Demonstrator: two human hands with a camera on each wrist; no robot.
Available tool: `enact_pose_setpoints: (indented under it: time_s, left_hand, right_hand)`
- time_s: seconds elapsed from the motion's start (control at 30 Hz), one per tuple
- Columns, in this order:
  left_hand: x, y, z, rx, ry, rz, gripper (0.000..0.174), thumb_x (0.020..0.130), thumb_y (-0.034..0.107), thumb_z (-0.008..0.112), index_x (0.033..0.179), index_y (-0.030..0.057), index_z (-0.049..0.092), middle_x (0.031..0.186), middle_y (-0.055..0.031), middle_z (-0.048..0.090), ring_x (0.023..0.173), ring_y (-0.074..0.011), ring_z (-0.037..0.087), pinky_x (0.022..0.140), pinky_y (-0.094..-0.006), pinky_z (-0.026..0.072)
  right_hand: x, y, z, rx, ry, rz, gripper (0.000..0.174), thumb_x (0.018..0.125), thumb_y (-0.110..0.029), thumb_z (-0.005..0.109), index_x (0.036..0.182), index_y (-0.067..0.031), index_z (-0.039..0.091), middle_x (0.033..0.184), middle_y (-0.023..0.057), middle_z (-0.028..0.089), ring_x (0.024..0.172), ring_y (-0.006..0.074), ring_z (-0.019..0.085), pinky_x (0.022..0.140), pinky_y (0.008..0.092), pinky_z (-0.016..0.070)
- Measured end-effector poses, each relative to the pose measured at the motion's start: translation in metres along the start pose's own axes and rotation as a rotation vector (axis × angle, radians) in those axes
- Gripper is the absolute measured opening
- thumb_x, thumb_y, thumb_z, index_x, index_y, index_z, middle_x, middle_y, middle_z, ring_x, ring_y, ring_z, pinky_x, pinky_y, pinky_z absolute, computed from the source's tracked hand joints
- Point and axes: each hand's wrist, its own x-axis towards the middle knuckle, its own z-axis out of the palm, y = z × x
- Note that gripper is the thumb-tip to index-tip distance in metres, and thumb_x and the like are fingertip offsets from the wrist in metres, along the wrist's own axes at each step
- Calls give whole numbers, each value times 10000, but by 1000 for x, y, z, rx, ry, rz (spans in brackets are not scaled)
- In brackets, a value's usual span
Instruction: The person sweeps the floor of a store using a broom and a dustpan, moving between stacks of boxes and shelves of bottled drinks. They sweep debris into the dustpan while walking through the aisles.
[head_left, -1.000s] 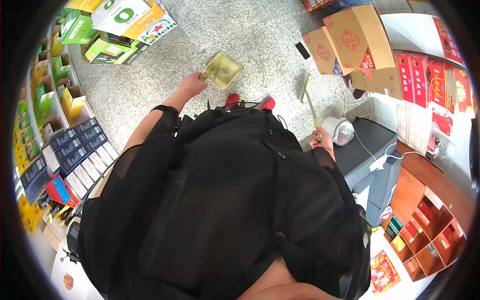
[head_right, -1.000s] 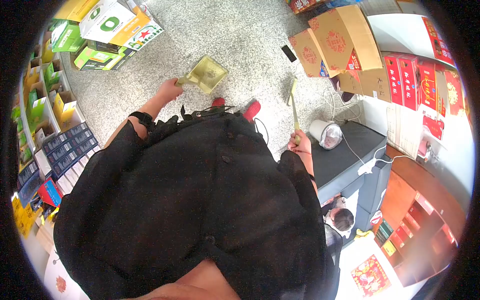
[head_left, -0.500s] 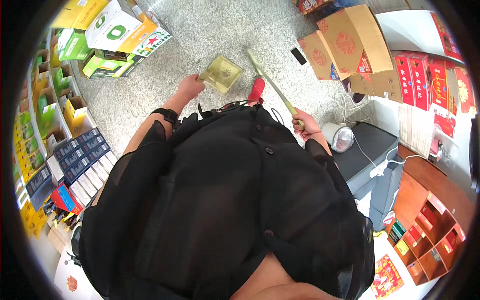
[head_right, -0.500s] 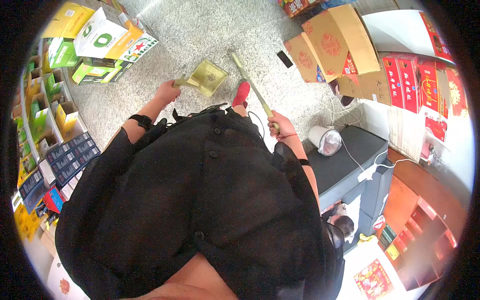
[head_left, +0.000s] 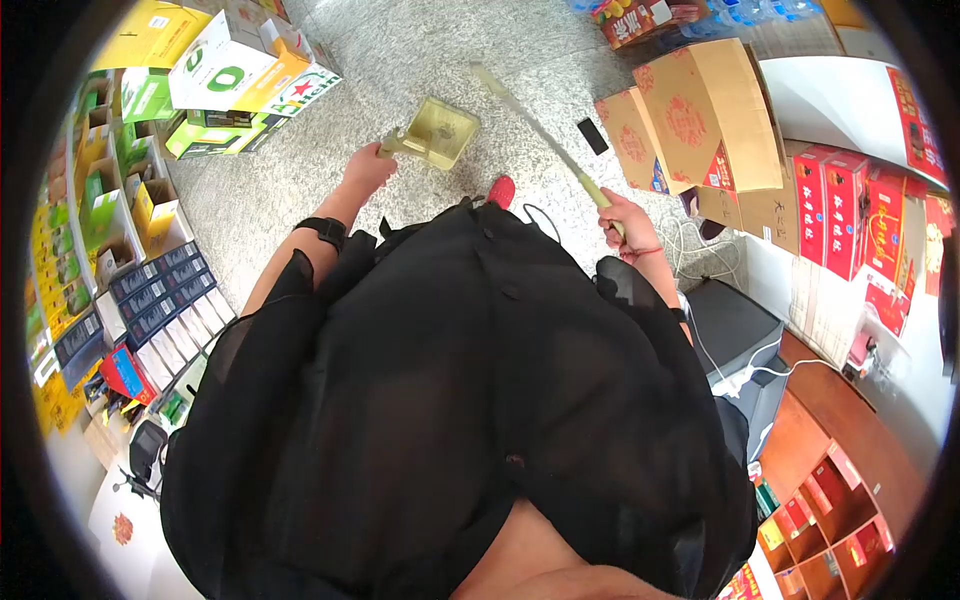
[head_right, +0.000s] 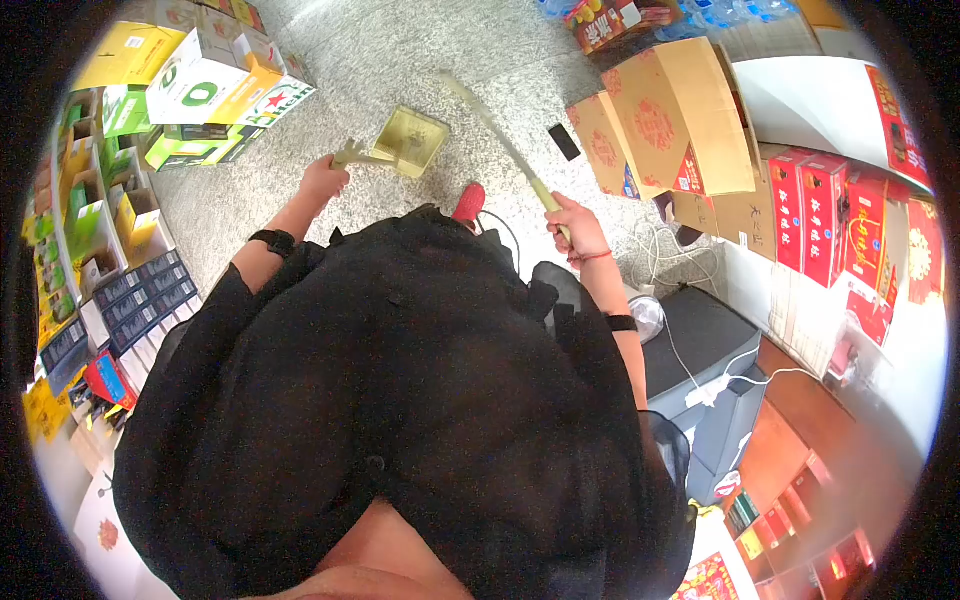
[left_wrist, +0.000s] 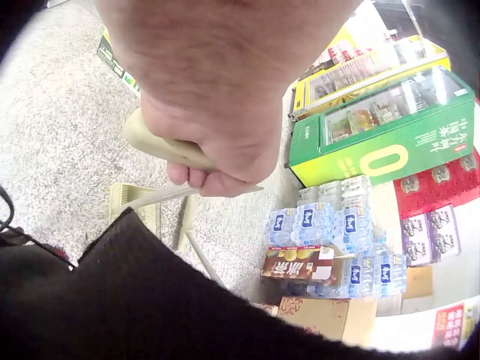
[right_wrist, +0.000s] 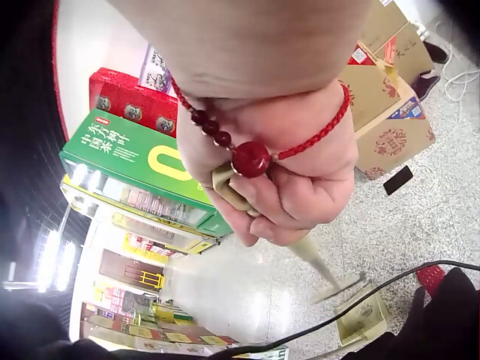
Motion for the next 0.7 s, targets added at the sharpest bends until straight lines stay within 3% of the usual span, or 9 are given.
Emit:
enact_pose_setpoints:
  time_s: [0.1,0.13,0.3,0.4,0.43,0.5,0.53,0.63,0.7]
  left_hand:
    - [5,14,4,-51,31,-11,325,661,122,574,961,0,594,659,-80,581,521,-154,550,496,-292,456]
    - [6,18,7,-83,38,-21,326,659,116,575,961,-5,594,656,-81,579,515,-155,547,491,-292,453]
    - [20,37,19,-85,47,-42,305,661,106,570,944,-6,594,642,-77,567,499,-149,529,477,-286,440]
    - [28,52,29,-77,29,-55,279,661,104,569,916,-7,592,638,-74,562,498,-144,522,472,-283,435]
    - [31,56,32,-65,9,-67,264,660,103,569,900,-6,590,636,-73,560,499,-143,520,472,-281,434]
    - [34,64,38,-60,22,-49,253,661,108,568,887,-3,589,635,-74,560,500,-146,522,474,-284,436]
    - [36,67,40,-54,40,-30,243,661,114,567,875,1,588,633,-74,561,501,-149,524,477,-287,438]
    - [45,76,44,52,16,-10,240,666,132,565,869,8,591,634,-77,567,511,-160,541,486,-298,446]
    - [50,89,48,60,10,-11,244,667,138,565,872,8,592,637,-81,572,516,-166,550,491,-302,449]
  right_hand:
    - [13,-17,-10,-37,78,-23,484,755,-86,546,1228,-46,450,600,17,452,370,61,342,316,212,246]
    - [18,-22,-14,-47,90,-19,263,762,-86,545,1021,-62,512,599,9,449,368,56,349,302,209,242]
    - [46,-21,-37,7,108,40,115,779,-86,543,884,-83,494,605,-2,459,380,54,375,306,204,262]
    - [61,-22,-49,69,-28,133,301,800,-99,556,1087,-77,467,633,-2,464,413,53,389,356,211,316]
    - [62,-25,-48,70,-24,135,301,800,-99,556,1087,-77,467,633,-2,464,413,53,389,356,211,316]
    - [62,-35,-40,-19,-88,155,476,801,-95,548,1253,-71,402,638,-5,458,420,52,391,358,205,312]
    - [60,-43,-36,-47,-116,158,620,800,-88,540,1365,-78,285,640,-2,455,425,50,384,360,204,304]
    - [74,-57,-38,-14,-117,159,520,788,-60,539,1283,-60,382,624,-3,449,411,50,381,337,201,275]
    - [78,-72,-46,25,-191,181,637,769,-54,546,1359,-68,307,620,9,455,400,56,364,344,201,275]
